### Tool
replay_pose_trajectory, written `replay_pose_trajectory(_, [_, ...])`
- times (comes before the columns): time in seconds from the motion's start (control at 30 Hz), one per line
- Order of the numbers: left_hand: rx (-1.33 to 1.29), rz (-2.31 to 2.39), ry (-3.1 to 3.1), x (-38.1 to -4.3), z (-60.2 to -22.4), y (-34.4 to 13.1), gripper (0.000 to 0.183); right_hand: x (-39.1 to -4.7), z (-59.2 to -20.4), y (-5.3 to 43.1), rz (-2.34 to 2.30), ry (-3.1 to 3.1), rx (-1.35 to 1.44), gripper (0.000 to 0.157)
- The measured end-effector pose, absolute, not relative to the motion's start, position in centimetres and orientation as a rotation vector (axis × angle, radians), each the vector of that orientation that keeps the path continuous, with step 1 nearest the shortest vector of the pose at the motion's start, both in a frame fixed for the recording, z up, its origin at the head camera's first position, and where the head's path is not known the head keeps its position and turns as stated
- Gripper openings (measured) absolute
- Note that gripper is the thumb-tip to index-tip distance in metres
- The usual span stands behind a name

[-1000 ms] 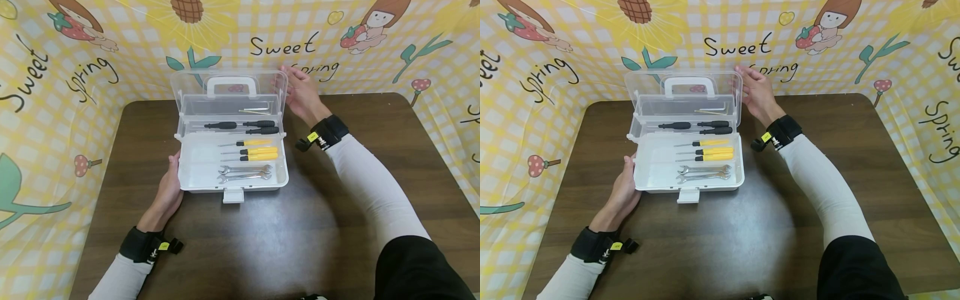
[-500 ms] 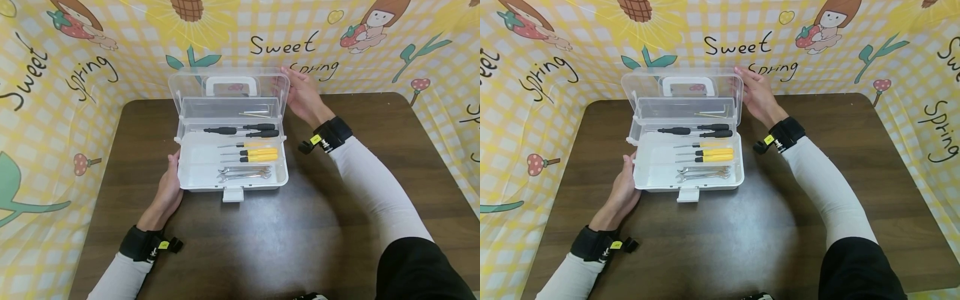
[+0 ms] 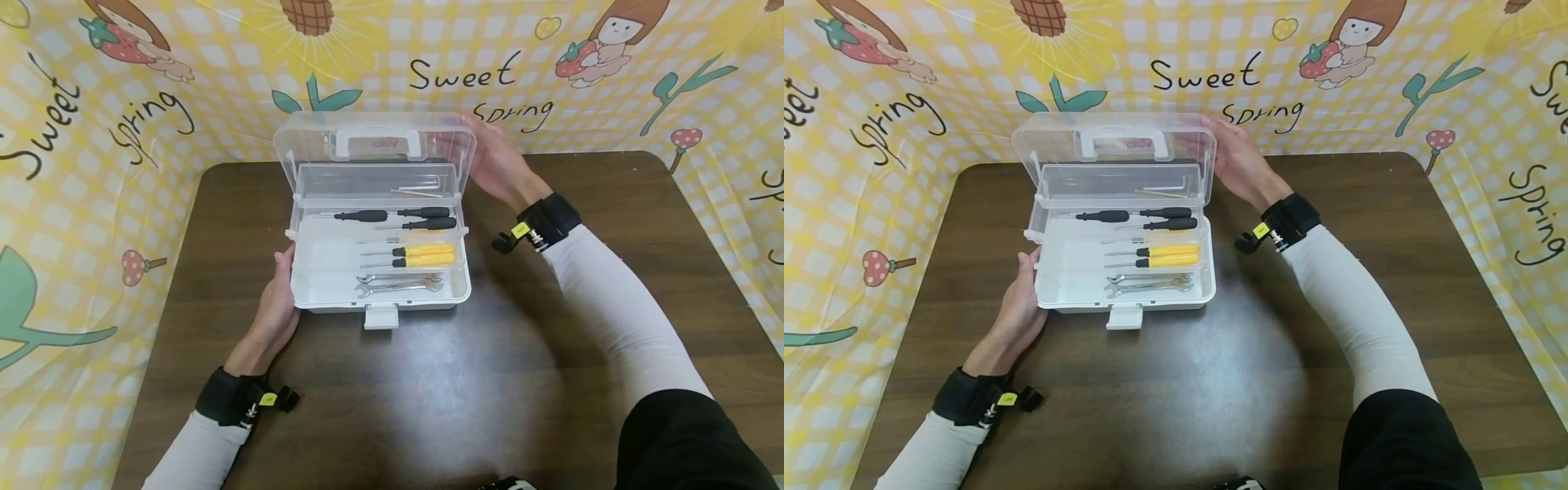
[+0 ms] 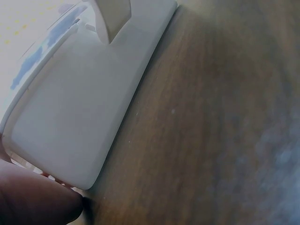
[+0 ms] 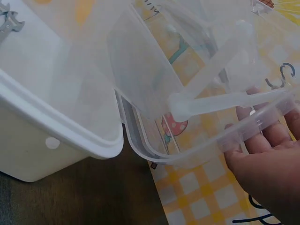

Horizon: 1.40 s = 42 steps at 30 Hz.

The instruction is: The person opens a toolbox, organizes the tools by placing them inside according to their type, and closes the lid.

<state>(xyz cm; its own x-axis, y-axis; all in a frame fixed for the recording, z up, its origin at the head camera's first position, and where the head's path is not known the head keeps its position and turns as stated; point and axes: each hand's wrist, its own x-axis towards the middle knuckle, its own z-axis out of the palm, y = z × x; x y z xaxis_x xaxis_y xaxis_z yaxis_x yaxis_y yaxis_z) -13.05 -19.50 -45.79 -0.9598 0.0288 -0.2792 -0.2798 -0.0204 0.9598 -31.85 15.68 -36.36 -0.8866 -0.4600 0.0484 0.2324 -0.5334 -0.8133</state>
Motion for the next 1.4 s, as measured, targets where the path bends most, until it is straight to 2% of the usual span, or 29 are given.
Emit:
replay_pose_trajectory(0.33, [-0.293,2.074,2.031,-13.0,-46.0,-19.6,0.087,-31.3,-36.0,15.6,-2.36,1.294,-0.436,0.037])
replay_pose_trajectory(0.63, [-0.299,2.112,1.993,-12.9,-46.0,-19.6,0.089,-30.5,-35.9,15.8,-2.36,1.354,-0.493,0.03])
replay_pose_trajectory(0.87, [-0.215,2.195,1.926,-12.9,-46.2,-19.5,0.087,-29.9,-36.0,16.1,-2.31,1.422,-0.629,0.027])
replay_pose_trajectory(1.4, [-0.197,2.215,1.898,-13.1,-46.1,-19.4,0.083,-28.9,-35.9,16.8,-2.278,1.562,-0.76,0.022])
